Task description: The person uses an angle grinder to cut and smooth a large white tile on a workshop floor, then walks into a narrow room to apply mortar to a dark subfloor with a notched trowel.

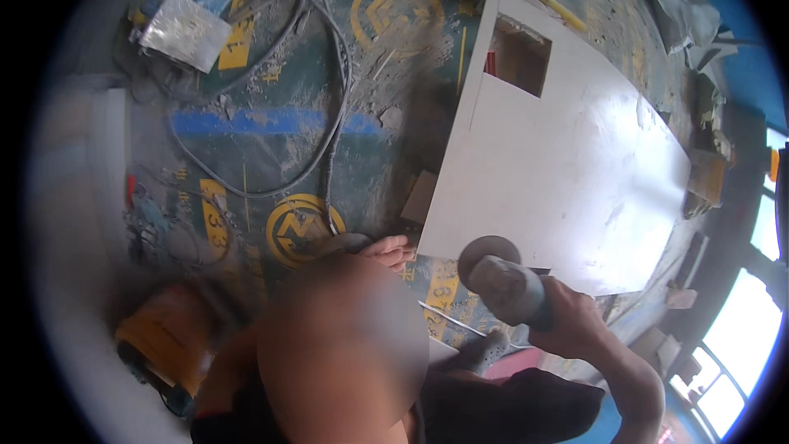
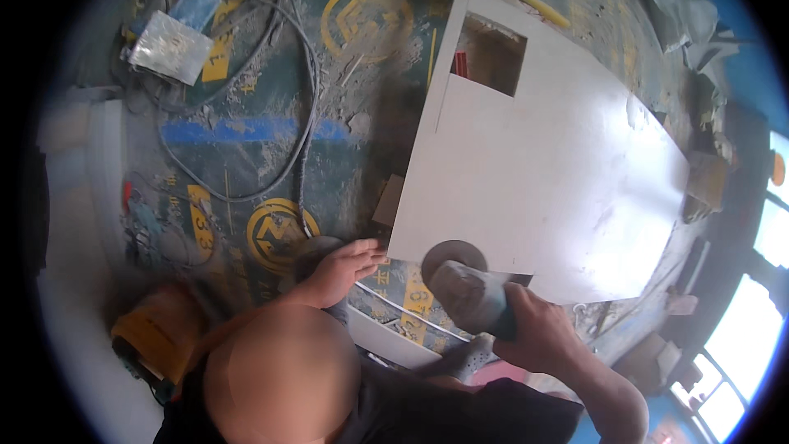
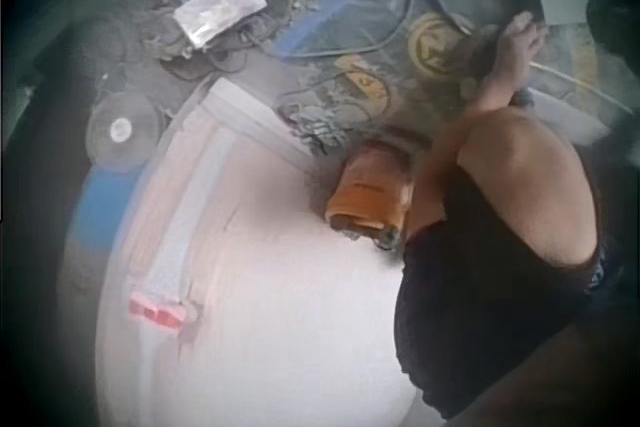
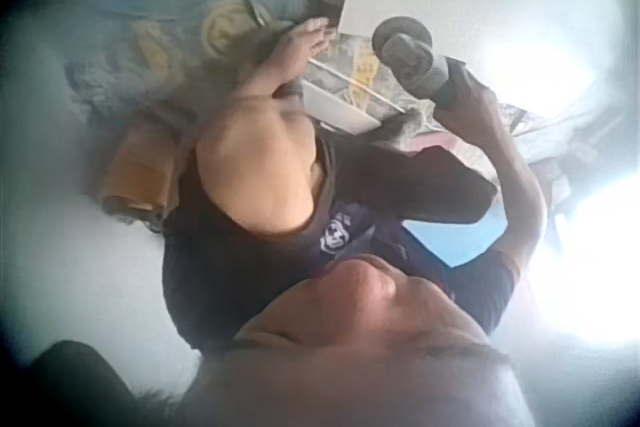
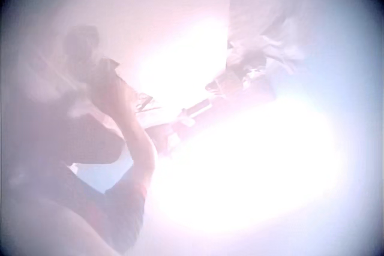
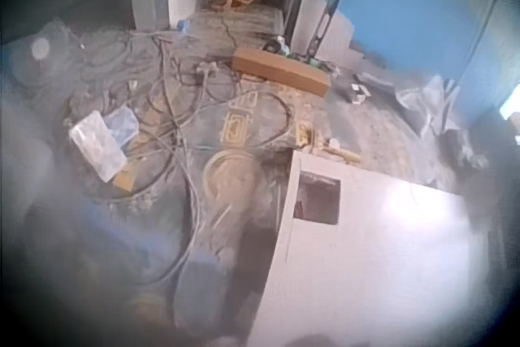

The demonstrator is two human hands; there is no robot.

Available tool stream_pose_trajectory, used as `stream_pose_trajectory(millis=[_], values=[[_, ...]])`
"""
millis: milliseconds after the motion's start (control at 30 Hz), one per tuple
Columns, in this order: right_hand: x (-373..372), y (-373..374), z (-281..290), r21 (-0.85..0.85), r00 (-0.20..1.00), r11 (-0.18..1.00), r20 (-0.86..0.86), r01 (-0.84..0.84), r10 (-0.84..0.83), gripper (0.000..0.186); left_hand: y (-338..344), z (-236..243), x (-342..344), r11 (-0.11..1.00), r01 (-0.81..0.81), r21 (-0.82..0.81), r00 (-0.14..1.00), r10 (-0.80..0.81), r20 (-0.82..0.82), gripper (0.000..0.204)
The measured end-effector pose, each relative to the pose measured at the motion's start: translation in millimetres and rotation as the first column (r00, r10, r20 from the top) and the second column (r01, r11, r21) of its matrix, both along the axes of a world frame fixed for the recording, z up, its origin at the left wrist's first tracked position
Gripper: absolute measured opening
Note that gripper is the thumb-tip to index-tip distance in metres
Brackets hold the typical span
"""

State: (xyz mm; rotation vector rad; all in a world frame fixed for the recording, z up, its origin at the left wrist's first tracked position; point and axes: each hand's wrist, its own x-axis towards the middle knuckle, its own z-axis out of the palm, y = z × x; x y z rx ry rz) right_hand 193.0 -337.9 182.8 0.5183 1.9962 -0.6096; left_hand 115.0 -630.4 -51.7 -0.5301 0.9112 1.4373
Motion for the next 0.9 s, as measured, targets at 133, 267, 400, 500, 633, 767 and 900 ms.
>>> stream_pose_trajectory(millis=[133,267,400,500,633,767,900], values=[[-39,-40,-26,-0.044,0.984,0.984,0.036,-0.174,0.175,0.063,-52,-8,15,0.992,0.13,0.0,0.968,-0.127,-0.219,0.029],[-53,-60,-41,-0.046,0.977,0.983,0.105,-0.179,0.183,0.063,-83,13,-12,0.926,0.379,0.006,0.9,-0.367,-0.235,0.02],[-67,-72,-47,-0.028,0.96,0.975,0.168,-0.221,0.222,0.066,-88,25,-21,0.942,0.333,-0.031,0.925,-0.333,-0.183,0.019],[-75,-80,-54,-0.022,0.952,0.971,0.192,-0.237,0.236,0.065,-91,23,-24,0.958,0.282,-0.049,0.948,-0.286,-0.141,0.02],[-80,-83,-56,-0.019,0.942,0.963,0.201,-0.27,0.269,0.064,-94,18,-15,0.965,0.256,-0.049,0.949,-0.261,-0.178,0.021],[-81,-80,-57,0.016,0.944,0.959,0.183,-0.282,0.274,0.061,-90,23,-22,0.964,0.263,-0.049,0.944,-0.268,-0.192,0.022],[-97,-75,-59,0.1,0.956,0.964,0.185,-0.247,0.226,0.057,-88,25,-23,0.966,0.253,-0.053,0.941,-0.258,-0.221,0.022]])
